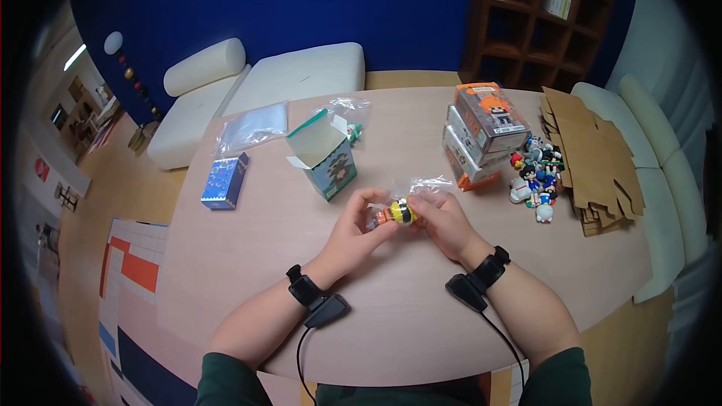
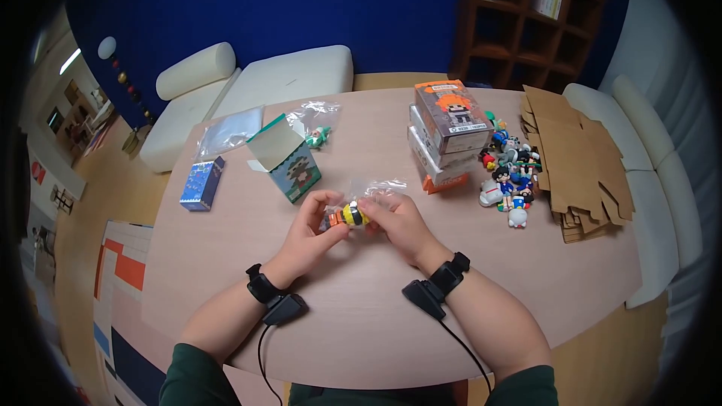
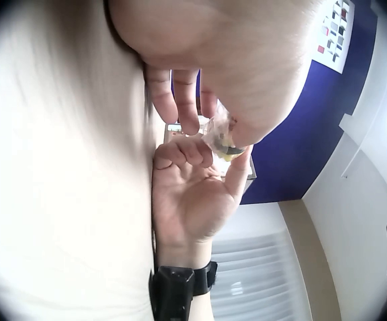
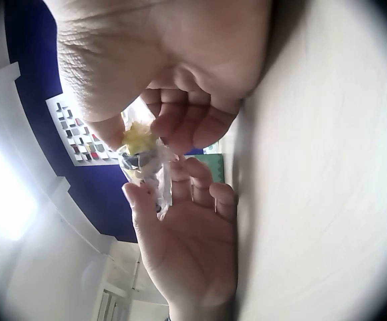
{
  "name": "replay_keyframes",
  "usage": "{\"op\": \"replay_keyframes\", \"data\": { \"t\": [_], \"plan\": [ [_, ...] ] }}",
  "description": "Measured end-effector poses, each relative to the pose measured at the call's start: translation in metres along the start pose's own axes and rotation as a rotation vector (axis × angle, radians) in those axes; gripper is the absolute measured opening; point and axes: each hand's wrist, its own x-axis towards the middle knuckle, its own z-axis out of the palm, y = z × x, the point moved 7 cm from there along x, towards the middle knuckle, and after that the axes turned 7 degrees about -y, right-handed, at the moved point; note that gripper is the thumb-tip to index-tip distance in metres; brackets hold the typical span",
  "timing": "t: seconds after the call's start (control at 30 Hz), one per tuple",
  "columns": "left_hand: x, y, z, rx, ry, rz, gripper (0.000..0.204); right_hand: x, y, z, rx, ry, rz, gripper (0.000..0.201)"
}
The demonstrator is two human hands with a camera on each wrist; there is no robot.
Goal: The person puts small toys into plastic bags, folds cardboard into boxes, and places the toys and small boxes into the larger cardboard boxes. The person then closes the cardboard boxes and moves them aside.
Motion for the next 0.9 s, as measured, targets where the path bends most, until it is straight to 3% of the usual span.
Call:
{"op": "replay_keyframes", "data": {
  "t": [0.07, 0.17, 0.23, 0.37, 0.47, 0.53, 0.67, 0.73, 0.87, 0.9],
  "plan": [
    [0.001, -0.007, 0.001, 0.034, -0.048, -0.041, 0.028, 0.0, -0.002, 0.001, -0.022, -0.002, 0.022, 0.026],
    [0.002, -0.002, -0.003, -0.011, 0.009, 0.067, 0.021, -0.002, -0.007, 0.009, -0.123, -0.02, 0.057, 0.03],
    [0.003, -0.008, 0.0, -0.287, -0.025, -0.036, 0.016, -0.006, -0.009, 0.013, -0.272, -0.019, 0.123, 0.033],
    [0.0, -0.011, -0.006, -0.31, 0.004, -0.105, 0.019, -0.006, -0.011, 0.013, -0.343, -0.067, 0.118, 0.026],
    [0.0, -0.019, -0.01, -0.388, 0.079, -0.118, 0.019, -0.004, -0.009, 0.008, -0.381, -0.035, -0.025, 0.022],
    [-0.001, -0.023, -0.015, -0.339, 0.211, -0.196, 0.014, -0.007, -0.017, 0.013, -0.138, -0.033, -0.13, 0.014],
    [0.002, -0.019, -0.017, -0.374, 0.203, -0.124, 0.013, -0.007, -0.02, 0.017, -0.031, -0.071, -0.135, 0.01],
    [0.002, -0.016, -0.019, -0.383, 0.263, -0.151, 0.013, -0.004, -0.017, 0.02, -0.22, -0.187, -0.16, 0.017],
    [0.001, -0.022, -0.019, -0.45, 0.252, -0.126, 0.015, -0.005, -0.02, 0.02, -0.312, -0.168, -0.178, 0.024],
    [0.0, -0.026, -0.018, -0.447, 0.243, -0.131, 0.015, -0.004, -0.021, 0.021, -0.408, -0.178, -0.264, 0.023]
  ]
}}
